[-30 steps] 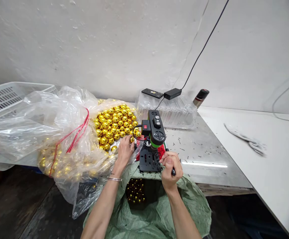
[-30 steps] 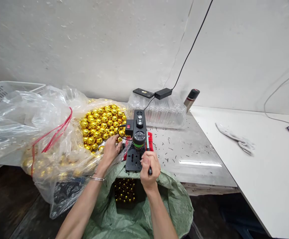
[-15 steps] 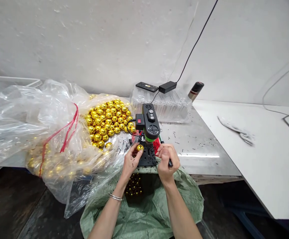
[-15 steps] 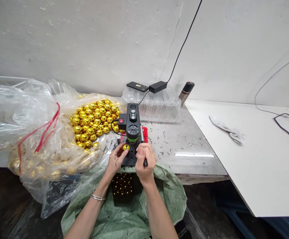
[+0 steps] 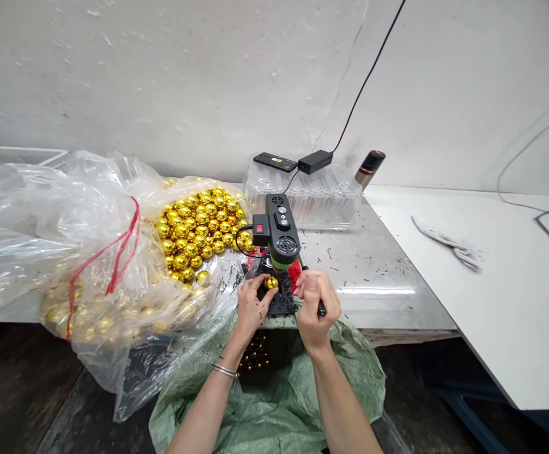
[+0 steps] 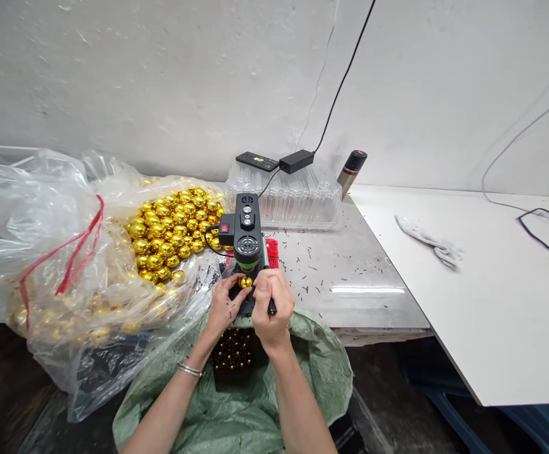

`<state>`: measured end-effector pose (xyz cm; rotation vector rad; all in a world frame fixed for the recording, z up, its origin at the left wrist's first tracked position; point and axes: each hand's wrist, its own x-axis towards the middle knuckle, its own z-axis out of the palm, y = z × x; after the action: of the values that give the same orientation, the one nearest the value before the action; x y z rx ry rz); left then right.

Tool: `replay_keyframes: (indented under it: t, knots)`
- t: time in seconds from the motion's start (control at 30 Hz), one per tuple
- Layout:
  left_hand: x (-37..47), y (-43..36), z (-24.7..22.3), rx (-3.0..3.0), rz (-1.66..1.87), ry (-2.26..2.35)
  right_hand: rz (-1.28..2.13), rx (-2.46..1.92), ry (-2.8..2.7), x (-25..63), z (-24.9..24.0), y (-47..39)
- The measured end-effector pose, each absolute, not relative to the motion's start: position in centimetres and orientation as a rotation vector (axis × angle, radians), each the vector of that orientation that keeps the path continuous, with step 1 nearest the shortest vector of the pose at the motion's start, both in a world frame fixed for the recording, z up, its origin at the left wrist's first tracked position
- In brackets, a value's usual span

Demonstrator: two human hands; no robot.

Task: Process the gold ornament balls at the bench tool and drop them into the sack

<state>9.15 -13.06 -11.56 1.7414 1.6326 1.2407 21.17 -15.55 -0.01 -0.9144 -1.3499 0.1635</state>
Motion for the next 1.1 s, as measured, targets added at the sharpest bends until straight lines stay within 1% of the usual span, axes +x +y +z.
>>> replay_keyframes:
  t: [0.13, 0.33, 0.5, 0.9, 1.0, 1.1]
  knots:
    - [9.1, -13.0, -11.5, 1.79, 1.189, 1.633, 0.138, -0.916, -1.381, 21.3, -1.6, -15.9]
    - [9.0, -12.8, -11.6, 1.823, 1.177, 1.631, 0.03, -0.832, -1.436, 21.4, -5.5, -15.3]
    - [8.9, -12.9, -11.6, 1.832, 1.189, 1.621, -0.057, -0.778, -1.459, 21.7, -7.1, -14.4]
    - [9.0, -12.9, -11.8, 1.858, 1.188, 1.634, -0.078, -0.774, -1.47, 21.9, -8.7, -14.2]
    - [9.0, -12.8, -11.9, 1.874, 1.203, 1.625, -0.077, -0.767, -1.531, 22.0, -8.3, -14.3]
    - [9.2, -12.6, -11.9, 1.865, 1.217, 1.636, -0.021, -0.771, -1.49, 21.9, -6.7, -14.6]
